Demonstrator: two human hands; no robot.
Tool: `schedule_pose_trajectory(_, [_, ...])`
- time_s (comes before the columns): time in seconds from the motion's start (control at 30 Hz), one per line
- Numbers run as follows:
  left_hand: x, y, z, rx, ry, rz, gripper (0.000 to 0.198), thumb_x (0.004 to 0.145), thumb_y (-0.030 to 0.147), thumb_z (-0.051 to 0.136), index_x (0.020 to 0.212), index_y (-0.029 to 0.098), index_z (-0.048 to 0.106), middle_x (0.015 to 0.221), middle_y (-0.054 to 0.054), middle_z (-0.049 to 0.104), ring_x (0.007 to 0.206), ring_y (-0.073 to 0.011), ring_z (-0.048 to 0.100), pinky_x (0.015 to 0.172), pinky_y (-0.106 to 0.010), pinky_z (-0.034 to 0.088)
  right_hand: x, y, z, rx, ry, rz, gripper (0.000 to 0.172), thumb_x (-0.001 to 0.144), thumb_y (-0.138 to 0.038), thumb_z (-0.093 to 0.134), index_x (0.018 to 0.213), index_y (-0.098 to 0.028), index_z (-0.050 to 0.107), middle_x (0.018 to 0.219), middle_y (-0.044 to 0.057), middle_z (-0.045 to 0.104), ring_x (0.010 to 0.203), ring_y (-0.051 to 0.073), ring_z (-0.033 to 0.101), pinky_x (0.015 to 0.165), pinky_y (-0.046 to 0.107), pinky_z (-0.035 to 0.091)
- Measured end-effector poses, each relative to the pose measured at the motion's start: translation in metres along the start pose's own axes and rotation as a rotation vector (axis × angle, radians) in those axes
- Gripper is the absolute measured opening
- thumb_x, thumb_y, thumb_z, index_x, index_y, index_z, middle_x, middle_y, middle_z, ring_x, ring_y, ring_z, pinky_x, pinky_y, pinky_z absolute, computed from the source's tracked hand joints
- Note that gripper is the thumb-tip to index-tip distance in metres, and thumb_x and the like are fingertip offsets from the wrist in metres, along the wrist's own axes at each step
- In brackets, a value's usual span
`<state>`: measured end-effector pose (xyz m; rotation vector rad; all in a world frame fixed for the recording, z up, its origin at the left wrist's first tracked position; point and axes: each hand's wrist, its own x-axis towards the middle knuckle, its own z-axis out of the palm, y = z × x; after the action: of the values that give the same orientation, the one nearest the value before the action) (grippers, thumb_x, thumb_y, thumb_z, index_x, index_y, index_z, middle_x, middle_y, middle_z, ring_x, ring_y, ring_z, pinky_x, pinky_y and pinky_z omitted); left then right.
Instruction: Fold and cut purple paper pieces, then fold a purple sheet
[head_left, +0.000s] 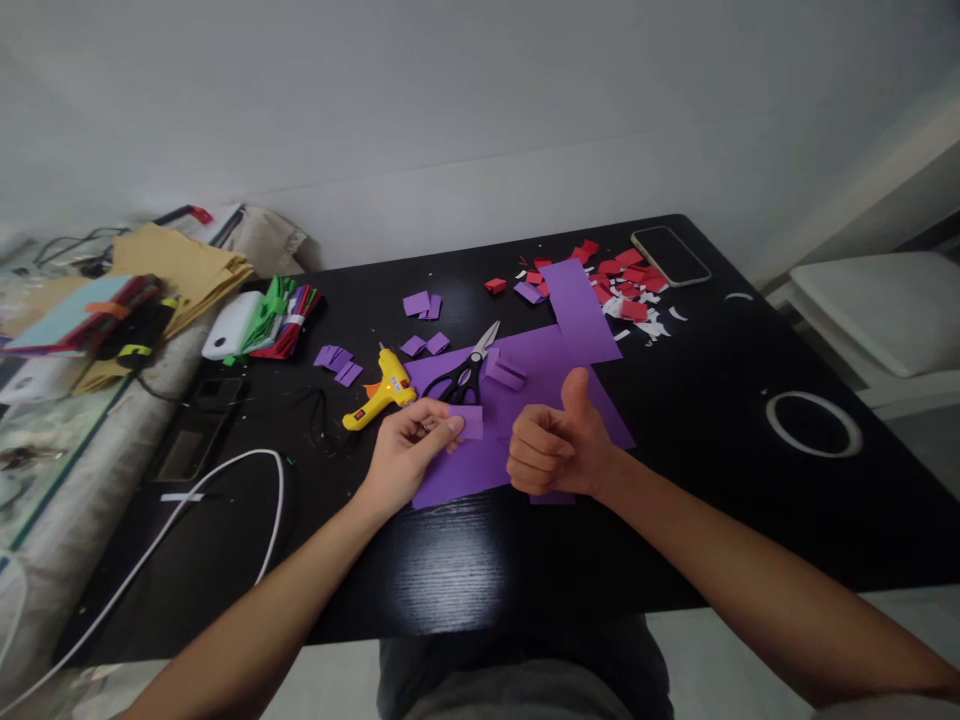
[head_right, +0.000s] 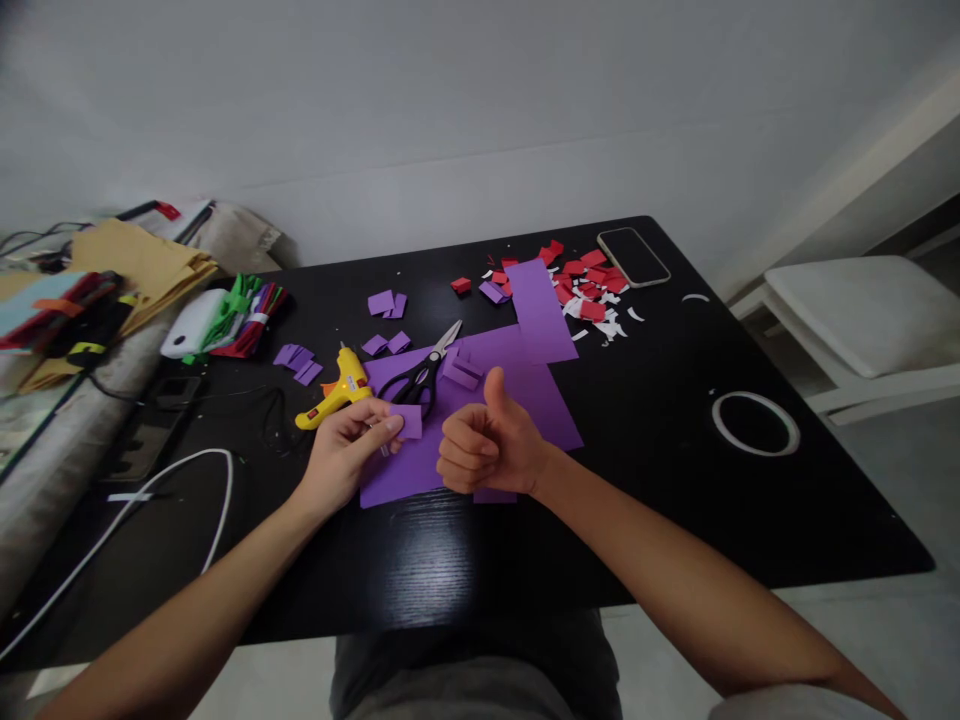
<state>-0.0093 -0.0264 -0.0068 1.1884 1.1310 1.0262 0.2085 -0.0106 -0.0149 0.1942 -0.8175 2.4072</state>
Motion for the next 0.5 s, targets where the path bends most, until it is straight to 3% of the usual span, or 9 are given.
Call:
schedule_pose_trajectory(0.07, [0.0005,0.0011,0.0007,0.000,0.010,0.001,0.038,0.077,0.049,0.087,0.081,0.015,0.072,0.060,0.000,0.068,0.055,-0.0102,0.059,0.058,-0.022,0.047,-0.0002,-0.0022,0.0018,-0.008,0.067,0.029,0.079,0.099,-0.082,0.025,0.050,-0.021,0.040,0.043,-0.005,0.026,0.041,0.010,0.026,0.042,0.025,0.024])
schedule_pose_trajectory(0.17, [0.0012,0.0014,0.0008,-0.002,0.013,-0.006,0.038,0.076,0.050,0.087,0.081,0.015,0.072,0.061,0.000,0.069,0.055,-0.0104,0.059,0.059,-0.022,0.047,-0.0001,-0.0053,0.0040,-0.022,0.219,0.059,0.070,0.109,-0.054,0.029,0.048,-0.020,0.038,0.044,-0.004,0.025,0.042,0.010,0.026,0.045,0.024,0.027])
schedule_pose_trajectory(0.27, [0.0014,0.0006,0.0009,0.005,0.013,-0.007,0.038,0.076,0.050,0.087,0.081,0.016,0.072,0.062,0.000,0.069,0.056,-0.0103,0.060,0.060,-0.022,0.048,0.0004,-0.0065,0.0029,-0.018,0.316,0.052,0.060,0.104,-0.031,0.037,0.046,-0.020,0.033,0.043,-0.004,0.022,0.041,0.010,0.022,0.045,0.023,0.026])
schedule_pose_trajectory(0.5, [0.0022,-0.0005,0.0018,0.019,0.017,-0.013,0.039,0.075,0.051,0.087,0.081,0.016,0.072,0.062,0.000,0.069,0.056,-0.0112,0.061,0.060,-0.022,0.049,0.0010,-0.0034,-0.0039,-0.129,0.422,0.027,0.055,0.095,-0.028,0.043,0.042,-0.022,0.031,0.040,-0.005,0.022,0.039,0.009,0.021,0.041,0.024,0.023])
